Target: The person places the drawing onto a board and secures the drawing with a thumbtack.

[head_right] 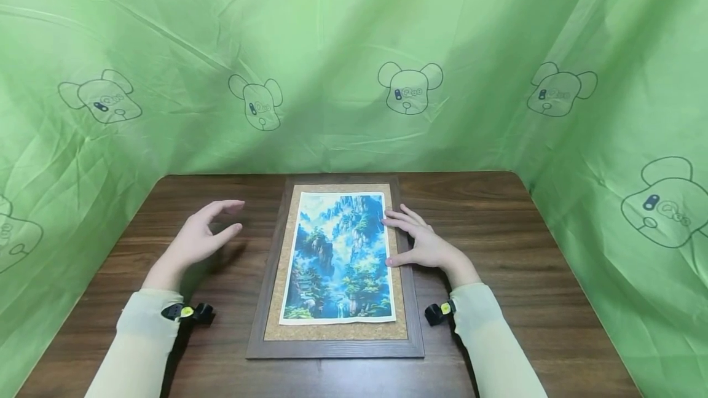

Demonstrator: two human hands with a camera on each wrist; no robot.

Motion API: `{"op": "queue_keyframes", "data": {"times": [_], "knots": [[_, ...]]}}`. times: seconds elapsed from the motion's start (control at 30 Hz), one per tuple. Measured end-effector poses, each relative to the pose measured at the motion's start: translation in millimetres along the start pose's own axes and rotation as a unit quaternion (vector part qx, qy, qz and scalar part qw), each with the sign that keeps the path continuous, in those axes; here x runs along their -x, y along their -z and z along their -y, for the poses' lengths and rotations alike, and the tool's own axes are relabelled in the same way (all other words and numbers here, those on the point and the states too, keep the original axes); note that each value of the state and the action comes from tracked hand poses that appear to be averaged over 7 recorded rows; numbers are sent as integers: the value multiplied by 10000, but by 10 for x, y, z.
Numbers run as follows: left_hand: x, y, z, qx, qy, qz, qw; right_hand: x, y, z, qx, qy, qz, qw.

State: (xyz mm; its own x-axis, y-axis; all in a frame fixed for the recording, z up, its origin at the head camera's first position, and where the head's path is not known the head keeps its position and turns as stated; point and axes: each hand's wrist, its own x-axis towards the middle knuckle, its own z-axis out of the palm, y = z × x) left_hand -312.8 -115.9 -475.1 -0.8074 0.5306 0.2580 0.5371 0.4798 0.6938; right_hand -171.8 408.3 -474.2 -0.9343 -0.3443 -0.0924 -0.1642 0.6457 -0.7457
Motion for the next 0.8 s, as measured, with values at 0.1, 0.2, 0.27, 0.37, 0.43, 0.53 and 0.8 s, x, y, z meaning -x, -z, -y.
{"op": "queue_keyframes", "data": {"times": [0.1, 0.2, 0.27, 0.37, 0.43, 0.53, 0.8], "knots": [[22, 39, 55, -103, 203, -52, 9997, 0, 3, 1, 4, 5, -1, 10000], [45, 57, 118, -263, 412, -50, 9988, 2, 4, 0, 27, 17, 9, 10000], [59, 68, 157, -384, 521, -33, 9979, 2, 6, 1, 29, 22, 16, 10000], [75, 84, 202, -506, 603, 33, 9969, 5, 8, 6, 26, 21, 11, 10000], [84, 96, 220, -534, 687, 106, 9962, 7, 9, 10, 34, 28, -2, 10000], [96, 106, 238, -503, 802, 224, 9953, 12, 12, 16, 35, 33, -23, 10000], [111, 79, 286, -445, 849, 346, 9948, 4, 11, 19, -41, 49, -39, 10000]]}}
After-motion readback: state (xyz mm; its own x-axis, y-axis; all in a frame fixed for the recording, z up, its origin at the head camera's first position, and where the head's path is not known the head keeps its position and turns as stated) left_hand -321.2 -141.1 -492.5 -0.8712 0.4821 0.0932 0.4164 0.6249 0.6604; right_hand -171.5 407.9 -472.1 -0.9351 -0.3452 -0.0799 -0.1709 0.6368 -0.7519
